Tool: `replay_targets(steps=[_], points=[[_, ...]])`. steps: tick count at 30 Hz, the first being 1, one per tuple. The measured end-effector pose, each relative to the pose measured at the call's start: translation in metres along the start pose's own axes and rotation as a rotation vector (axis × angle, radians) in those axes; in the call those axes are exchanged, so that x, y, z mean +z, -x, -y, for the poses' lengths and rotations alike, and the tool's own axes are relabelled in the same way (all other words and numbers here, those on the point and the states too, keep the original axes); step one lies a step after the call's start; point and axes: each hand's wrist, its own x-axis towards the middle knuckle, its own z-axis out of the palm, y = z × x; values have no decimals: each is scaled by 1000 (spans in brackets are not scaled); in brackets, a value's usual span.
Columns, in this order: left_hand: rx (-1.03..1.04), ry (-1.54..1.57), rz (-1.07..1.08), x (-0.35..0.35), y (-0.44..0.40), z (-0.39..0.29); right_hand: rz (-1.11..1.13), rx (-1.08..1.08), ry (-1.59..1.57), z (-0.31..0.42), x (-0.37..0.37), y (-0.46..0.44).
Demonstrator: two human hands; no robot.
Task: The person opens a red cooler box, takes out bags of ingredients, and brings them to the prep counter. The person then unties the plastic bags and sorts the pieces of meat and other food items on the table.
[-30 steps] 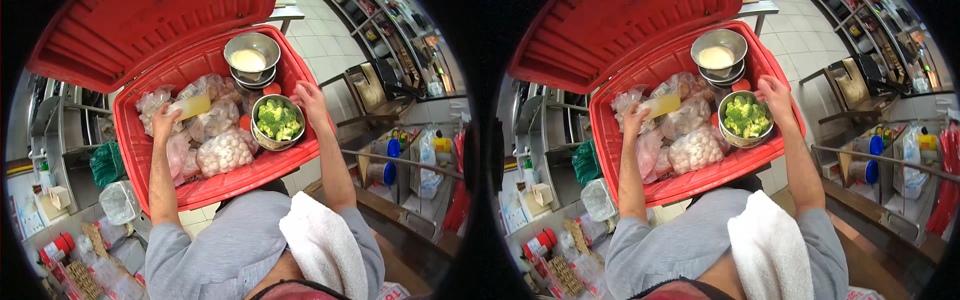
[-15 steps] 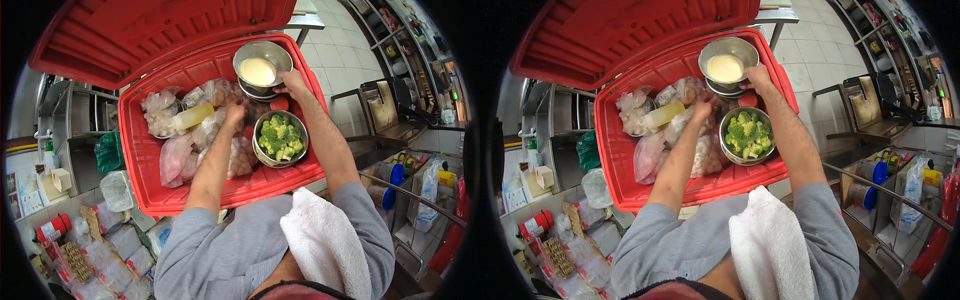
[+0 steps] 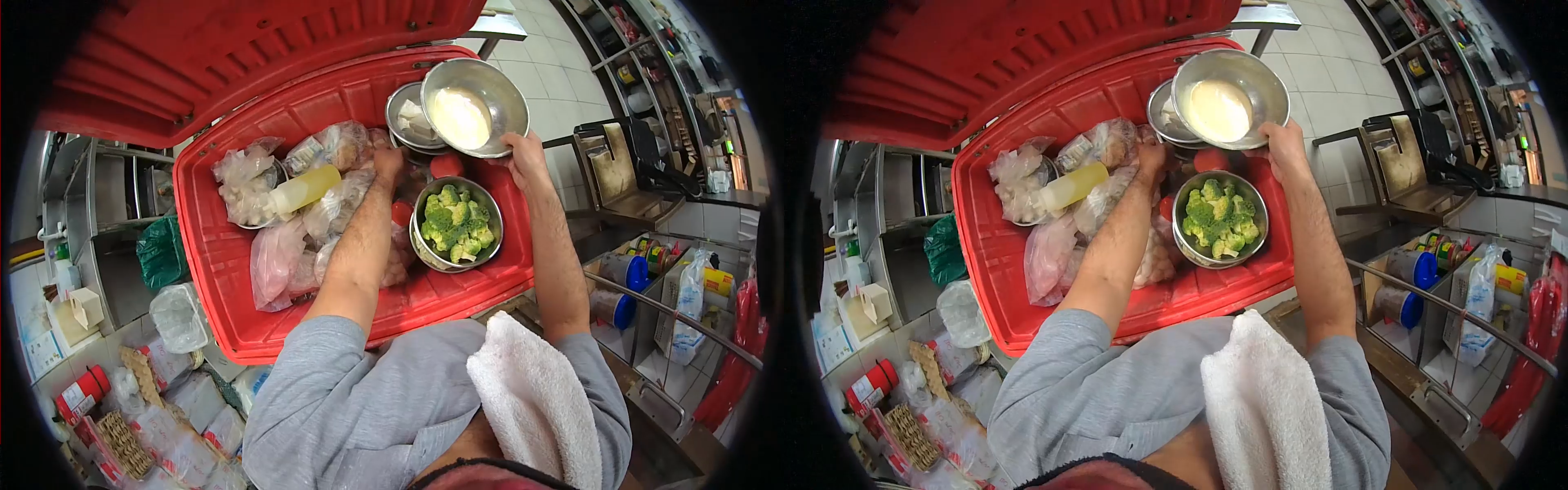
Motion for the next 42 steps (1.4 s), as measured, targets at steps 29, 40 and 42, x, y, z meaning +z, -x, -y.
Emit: replay_targets(steps=[29, 40, 42], points=[[-237, 170, 120, -14, 98, -65, 27, -233, -150, 103, -68, -334], [8, -673, 229, 19, 154, -163, 330, -173, -307, 109, -16, -486], [31, -520, 236, 18, 133, -118, 471, -138, -403, 109, -11, -521]])
